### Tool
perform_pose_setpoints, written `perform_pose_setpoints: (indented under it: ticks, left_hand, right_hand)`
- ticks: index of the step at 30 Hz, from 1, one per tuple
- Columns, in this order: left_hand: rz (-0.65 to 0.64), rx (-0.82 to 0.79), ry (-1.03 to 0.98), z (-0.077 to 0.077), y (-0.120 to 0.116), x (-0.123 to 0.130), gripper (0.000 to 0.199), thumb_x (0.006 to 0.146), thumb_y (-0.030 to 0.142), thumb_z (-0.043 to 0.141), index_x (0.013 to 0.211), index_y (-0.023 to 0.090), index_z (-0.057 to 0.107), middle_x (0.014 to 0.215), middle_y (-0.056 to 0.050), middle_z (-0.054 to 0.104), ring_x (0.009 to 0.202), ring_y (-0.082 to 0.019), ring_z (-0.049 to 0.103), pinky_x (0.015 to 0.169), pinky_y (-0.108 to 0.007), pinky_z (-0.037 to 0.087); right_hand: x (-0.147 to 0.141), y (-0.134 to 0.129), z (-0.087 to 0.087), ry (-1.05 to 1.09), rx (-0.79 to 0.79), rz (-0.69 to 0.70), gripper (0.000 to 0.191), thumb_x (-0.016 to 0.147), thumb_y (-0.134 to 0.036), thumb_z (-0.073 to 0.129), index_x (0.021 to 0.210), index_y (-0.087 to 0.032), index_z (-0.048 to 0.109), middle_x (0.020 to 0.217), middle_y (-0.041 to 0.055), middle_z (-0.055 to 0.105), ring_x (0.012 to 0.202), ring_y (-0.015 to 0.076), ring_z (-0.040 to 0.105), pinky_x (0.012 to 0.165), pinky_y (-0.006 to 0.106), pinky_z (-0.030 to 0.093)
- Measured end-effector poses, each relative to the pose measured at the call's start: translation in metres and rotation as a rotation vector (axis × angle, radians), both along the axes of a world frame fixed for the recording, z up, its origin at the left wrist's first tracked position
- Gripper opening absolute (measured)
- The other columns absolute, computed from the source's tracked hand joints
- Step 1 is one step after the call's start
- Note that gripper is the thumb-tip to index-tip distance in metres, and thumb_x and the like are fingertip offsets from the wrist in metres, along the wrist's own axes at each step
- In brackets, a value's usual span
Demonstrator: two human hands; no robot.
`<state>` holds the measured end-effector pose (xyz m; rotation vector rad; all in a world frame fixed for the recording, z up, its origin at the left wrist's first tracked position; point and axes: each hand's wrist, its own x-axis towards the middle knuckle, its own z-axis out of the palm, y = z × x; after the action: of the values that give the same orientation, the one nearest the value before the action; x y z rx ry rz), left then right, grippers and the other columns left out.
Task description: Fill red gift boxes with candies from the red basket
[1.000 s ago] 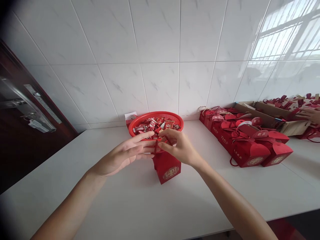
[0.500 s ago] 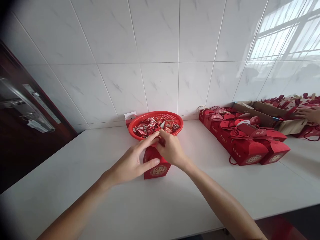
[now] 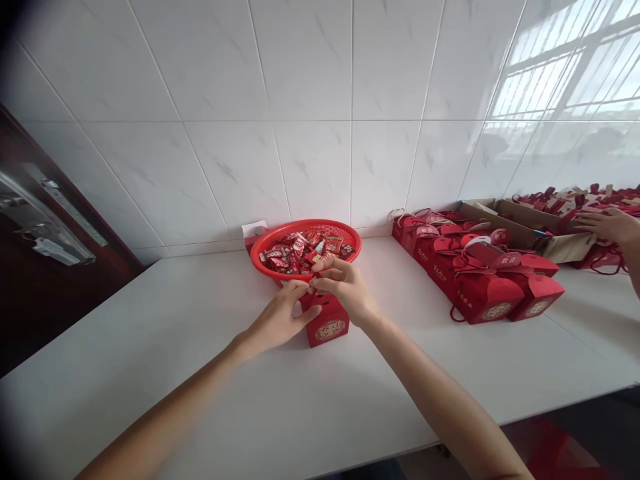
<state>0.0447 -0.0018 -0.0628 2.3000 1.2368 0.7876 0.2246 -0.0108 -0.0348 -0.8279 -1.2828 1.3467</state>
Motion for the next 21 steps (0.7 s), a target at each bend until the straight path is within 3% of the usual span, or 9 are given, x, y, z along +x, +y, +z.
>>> perform_pose_setpoints:
  ticks: [3, 5, 7, 9, 12, 17, 21]
  left_hand:
    - [-0.093, -0.12, -0.112, -0.011, 0.004, -0.001, 0.043, 0.09, 0.052, 0.058, 0.119, 0.02, 0.059, 0.124, -0.011, 0.061, 0.119, -0.029, 0.057, 0.101, -0.042, 0.049]
    - [-0.149, -0.159, -0.267, -0.024, 0.004, -0.001, 0.062, 0.089, 0.055, 0.059, 0.139, 0.022, 0.045, 0.143, -0.012, 0.052, 0.133, -0.029, 0.049, 0.109, -0.043, 0.044]
    - [-0.142, -0.161, -0.458, -0.042, 0.002, 0.0, 0.069, 0.092, 0.055, 0.051, 0.149, 0.02, 0.032, 0.149, -0.015, 0.047, 0.136, -0.028, 0.047, 0.111, -0.043, 0.042]
    - [-0.113, -0.167, -0.492, -0.059, 0.001, 0.003, 0.063, 0.091, 0.053, 0.052, 0.143, 0.019, 0.04, 0.143, -0.015, 0.053, 0.131, -0.027, 0.052, 0.112, -0.044, 0.041]
    - [-0.098, -0.172, -0.371, -0.075, 0.0, 0.008, 0.046, 0.089, 0.049, 0.056, 0.125, 0.021, 0.056, 0.126, -0.011, 0.063, 0.119, -0.026, 0.06, 0.109, -0.045, 0.044]
    - [-0.119, -0.069, -0.256, -0.074, 0.002, 0.012, 0.025, 0.086, 0.039, 0.056, 0.104, 0.023, 0.065, 0.113, -0.007, 0.068, 0.11, -0.025, 0.063, 0.101, -0.042, 0.052]
    - [-0.149, -0.102, -0.233, -0.074, 0.004, 0.012, 0.024, 0.085, 0.037, 0.055, 0.1, 0.022, 0.067, 0.11, -0.007, 0.069, 0.106, -0.024, 0.066, 0.097, -0.04, 0.054]
  right_hand:
    - [0.006, 0.0, -0.003, 0.003, -0.005, -0.028, 0.029, 0.066, -0.028, 0.077, 0.091, -0.018, 0.066, 0.078, 0.0019, 0.07, 0.074, 0.0165, 0.067, 0.079, 0.033, 0.054]
    - [0.012, -0.001, 0.001, 0.002, 0.014, -0.077, 0.028, 0.066, -0.028, 0.077, 0.09, -0.018, 0.067, 0.079, 0.0016, 0.07, 0.072, 0.0154, 0.066, 0.078, 0.033, 0.053]
    - [0.024, -0.002, 0.01, 0.004, 0.048, -0.138, 0.029, 0.065, -0.029, 0.079, 0.089, -0.018, 0.067, 0.081, 0.0022, 0.071, 0.071, 0.0148, 0.066, 0.076, 0.032, 0.053]
    - [0.044, -0.004, 0.025, 0.005, 0.109, -0.212, 0.029, 0.064, -0.029, 0.08, 0.087, -0.018, 0.067, 0.083, 0.0034, 0.071, 0.073, 0.0155, 0.066, 0.075, 0.032, 0.053]
    - [0.085, -0.013, 0.056, -0.052, 0.264, -0.38, 0.025, 0.067, -0.027, 0.08, 0.086, -0.019, 0.066, 0.084, 0.0037, 0.071, 0.078, 0.017, 0.067, 0.074, 0.032, 0.054]
    - [0.162, -0.043, 0.115, -0.302, 0.405, -0.772, 0.015, 0.08, -0.011, 0.07, 0.095, -0.015, 0.068, 0.084, 0.006, 0.069, 0.074, 0.0124, 0.065, 0.067, 0.032, 0.05]
    - [0.205, -0.063, 0.142, -0.417, 0.444, -1.082, 0.018, 0.082, 0.002, 0.065, 0.098, -0.006, 0.068, 0.083, 0.0107, 0.072, 0.063, 0.0062, 0.062, 0.07, 0.034, 0.049]
